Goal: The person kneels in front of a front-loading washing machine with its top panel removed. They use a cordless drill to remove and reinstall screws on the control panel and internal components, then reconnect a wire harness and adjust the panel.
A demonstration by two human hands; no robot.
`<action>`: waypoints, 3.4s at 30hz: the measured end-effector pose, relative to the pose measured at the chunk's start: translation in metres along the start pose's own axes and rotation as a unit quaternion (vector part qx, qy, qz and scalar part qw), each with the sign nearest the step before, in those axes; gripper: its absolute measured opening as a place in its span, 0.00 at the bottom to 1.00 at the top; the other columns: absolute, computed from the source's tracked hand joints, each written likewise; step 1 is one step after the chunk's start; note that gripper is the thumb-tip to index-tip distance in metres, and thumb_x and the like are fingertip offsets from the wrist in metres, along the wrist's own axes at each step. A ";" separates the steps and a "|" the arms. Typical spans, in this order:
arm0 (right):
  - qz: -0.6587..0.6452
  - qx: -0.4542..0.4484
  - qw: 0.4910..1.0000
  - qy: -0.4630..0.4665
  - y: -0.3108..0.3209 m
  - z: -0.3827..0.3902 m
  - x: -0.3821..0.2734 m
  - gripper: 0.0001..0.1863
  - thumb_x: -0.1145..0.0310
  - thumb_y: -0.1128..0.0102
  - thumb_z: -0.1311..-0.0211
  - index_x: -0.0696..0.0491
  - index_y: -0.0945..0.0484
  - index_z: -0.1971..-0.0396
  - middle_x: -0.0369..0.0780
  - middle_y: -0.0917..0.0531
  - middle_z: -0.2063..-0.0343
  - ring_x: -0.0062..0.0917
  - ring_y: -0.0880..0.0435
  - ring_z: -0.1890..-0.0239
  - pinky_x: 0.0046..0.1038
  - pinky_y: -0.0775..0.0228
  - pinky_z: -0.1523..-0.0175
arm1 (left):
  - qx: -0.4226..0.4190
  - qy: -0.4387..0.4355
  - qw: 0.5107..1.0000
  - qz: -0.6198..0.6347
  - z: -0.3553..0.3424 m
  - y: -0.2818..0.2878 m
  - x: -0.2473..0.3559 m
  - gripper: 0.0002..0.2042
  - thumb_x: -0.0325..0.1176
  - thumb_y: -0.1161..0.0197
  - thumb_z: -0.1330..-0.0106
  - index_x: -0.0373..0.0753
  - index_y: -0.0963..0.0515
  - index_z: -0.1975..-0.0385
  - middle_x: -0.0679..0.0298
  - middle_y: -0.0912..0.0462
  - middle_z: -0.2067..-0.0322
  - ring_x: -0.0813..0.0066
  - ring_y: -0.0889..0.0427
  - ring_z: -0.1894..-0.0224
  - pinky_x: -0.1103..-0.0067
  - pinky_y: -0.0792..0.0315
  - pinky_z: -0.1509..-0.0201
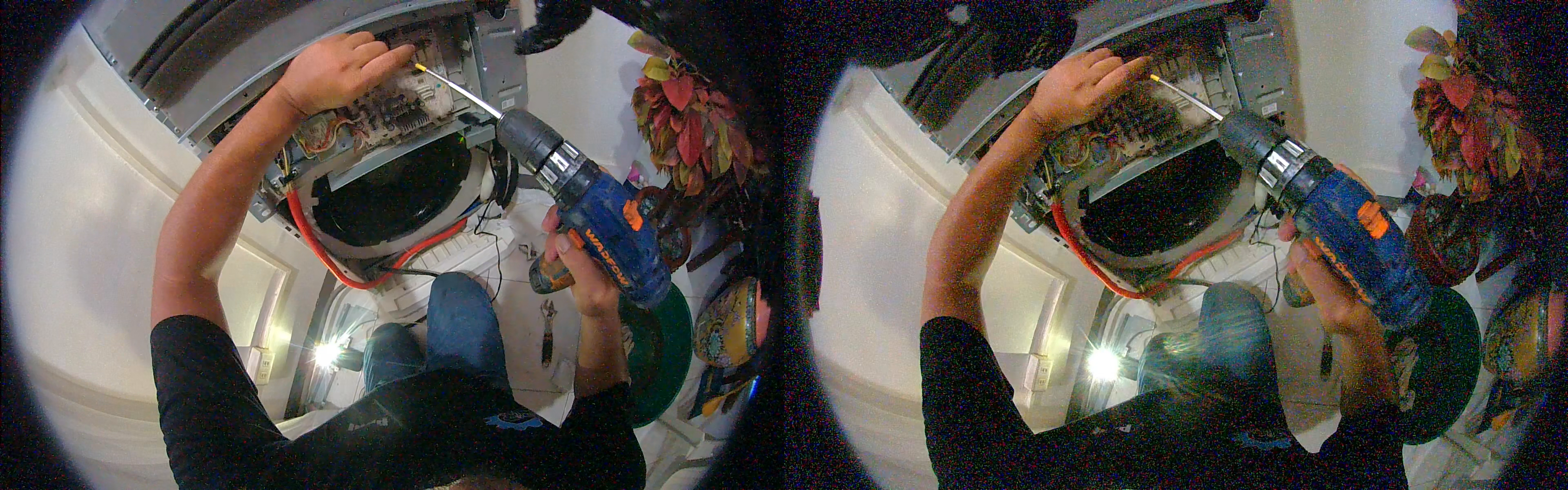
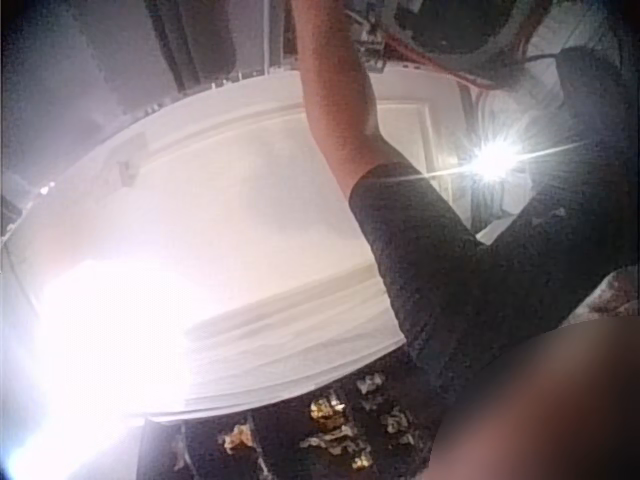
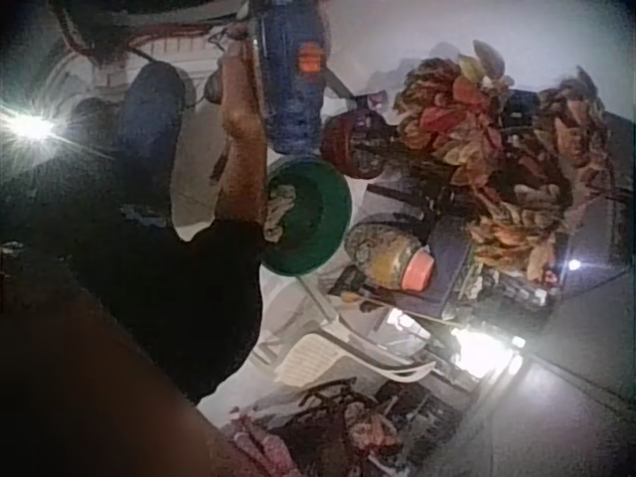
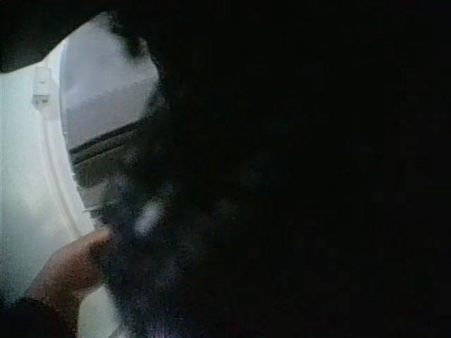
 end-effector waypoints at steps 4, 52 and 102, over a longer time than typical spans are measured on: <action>0.029 -0.017 0.999 -0.001 -0.001 0.000 0.009 0.29 0.75 0.45 0.38 0.60 0.38 0.36 0.42 0.20 0.64 0.20 0.22 0.73 0.25 0.28 0.63 | 0.026 0.004 1.000 -0.007 -0.001 -0.001 0.003 0.21 0.34 0.39 0.40 0.41 0.24 0.45 0.67 0.18 0.63 0.66 0.17 0.62 0.73 0.20 0.64; 0.059 -0.028 0.998 -0.011 -0.001 0.005 0.025 0.38 0.69 0.37 0.42 0.60 0.42 0.33 0.45 0.22 0.50 0.29 0.18 0.54 0.34 0.27 0.43 | 0.022 0.022 0.998 0.047 -0.001 -0.004 0.001 0.17 0.32 0.39 0.39 0.39 0.24 0.50 0.64 0.18 0.64 0.63 0.16 0.62 0.72 0.20 0.62; -0.614 0.246 0.750 -0.019 -0.051 -0.109 0.227 0.13 0.62 0.46 0.37 0.43 0.34 0.54 0.42 0.19 0.55 0.32 0.20 0.64 0.49 0.23 0.58 | -0.012 0.272 0.962 0.003 -0.014 -0.012 -0.003 0.30 0.28 0.45 0.34 0.45 0.39 0.30 0.52 0.16 0.58 0.51 0.14 0.59 0.61 0.19 0.61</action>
Point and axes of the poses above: each hand's wrist, its own z-axis away from the middle knuckle, its own y-axis out of the back of the hand, x = y × z, the point moved 8 cm from there along -z, towards the middle knuckle
